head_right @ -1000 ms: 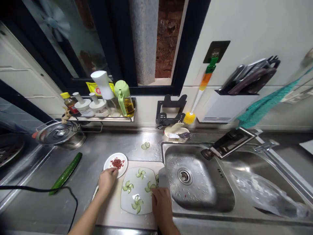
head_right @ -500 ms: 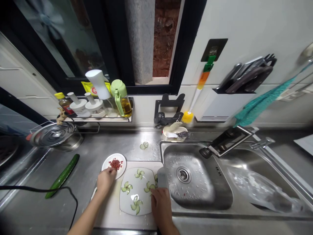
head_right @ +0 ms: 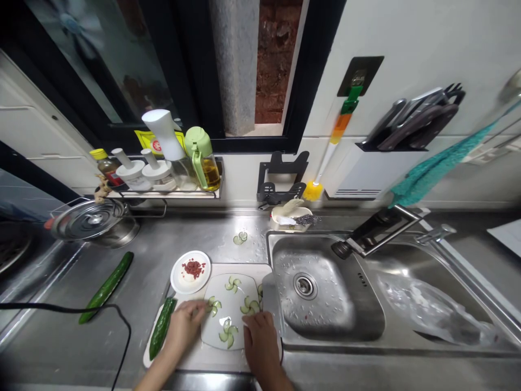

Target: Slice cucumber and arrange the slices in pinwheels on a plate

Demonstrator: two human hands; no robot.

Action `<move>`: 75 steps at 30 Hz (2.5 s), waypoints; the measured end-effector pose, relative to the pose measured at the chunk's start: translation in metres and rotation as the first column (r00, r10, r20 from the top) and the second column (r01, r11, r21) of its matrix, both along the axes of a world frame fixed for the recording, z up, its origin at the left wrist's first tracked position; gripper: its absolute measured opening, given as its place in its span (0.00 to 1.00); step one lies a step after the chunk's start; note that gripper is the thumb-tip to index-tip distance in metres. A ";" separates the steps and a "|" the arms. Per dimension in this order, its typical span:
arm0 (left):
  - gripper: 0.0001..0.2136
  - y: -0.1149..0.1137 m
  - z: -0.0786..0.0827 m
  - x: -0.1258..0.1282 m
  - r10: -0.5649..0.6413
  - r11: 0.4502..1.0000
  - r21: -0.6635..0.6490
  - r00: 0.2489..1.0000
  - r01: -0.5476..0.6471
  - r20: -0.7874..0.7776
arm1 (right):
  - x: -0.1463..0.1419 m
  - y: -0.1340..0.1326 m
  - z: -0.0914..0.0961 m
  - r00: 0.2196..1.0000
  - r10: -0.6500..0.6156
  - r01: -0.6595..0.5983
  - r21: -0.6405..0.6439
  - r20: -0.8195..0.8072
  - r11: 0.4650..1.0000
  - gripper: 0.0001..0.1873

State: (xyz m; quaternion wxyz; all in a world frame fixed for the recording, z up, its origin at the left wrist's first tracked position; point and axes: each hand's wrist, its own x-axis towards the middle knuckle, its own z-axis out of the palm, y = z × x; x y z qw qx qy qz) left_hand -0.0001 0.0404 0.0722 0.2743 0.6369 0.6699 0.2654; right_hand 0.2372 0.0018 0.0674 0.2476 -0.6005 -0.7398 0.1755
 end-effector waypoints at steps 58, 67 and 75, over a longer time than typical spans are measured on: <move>0.08 -0.046 -0.020 0.048 -0.241 0.970 0.027 0.971 0.241 -0.006 | -0.032 -0.022 -0.011 0.995 0.100 -0.095 -0.193 0.017 0.977 0.19; 0.08 -0.045 -0.018 0.049 -0.233 0.972 0.034 0.972 0.234 -0.022 | -0.033 -0.022 -0.012 0.996 0.088 -0.086 -0.200 0.003 0.976 0.17; 0.07 -0.045 -0.019 0.049 -0.232 0.972 0.026 0.973 0.232 -0.024 | -0.034 -0.020 -0.017 0.997 0.070 -0.075 -0.172 -0.034 0.982 0.17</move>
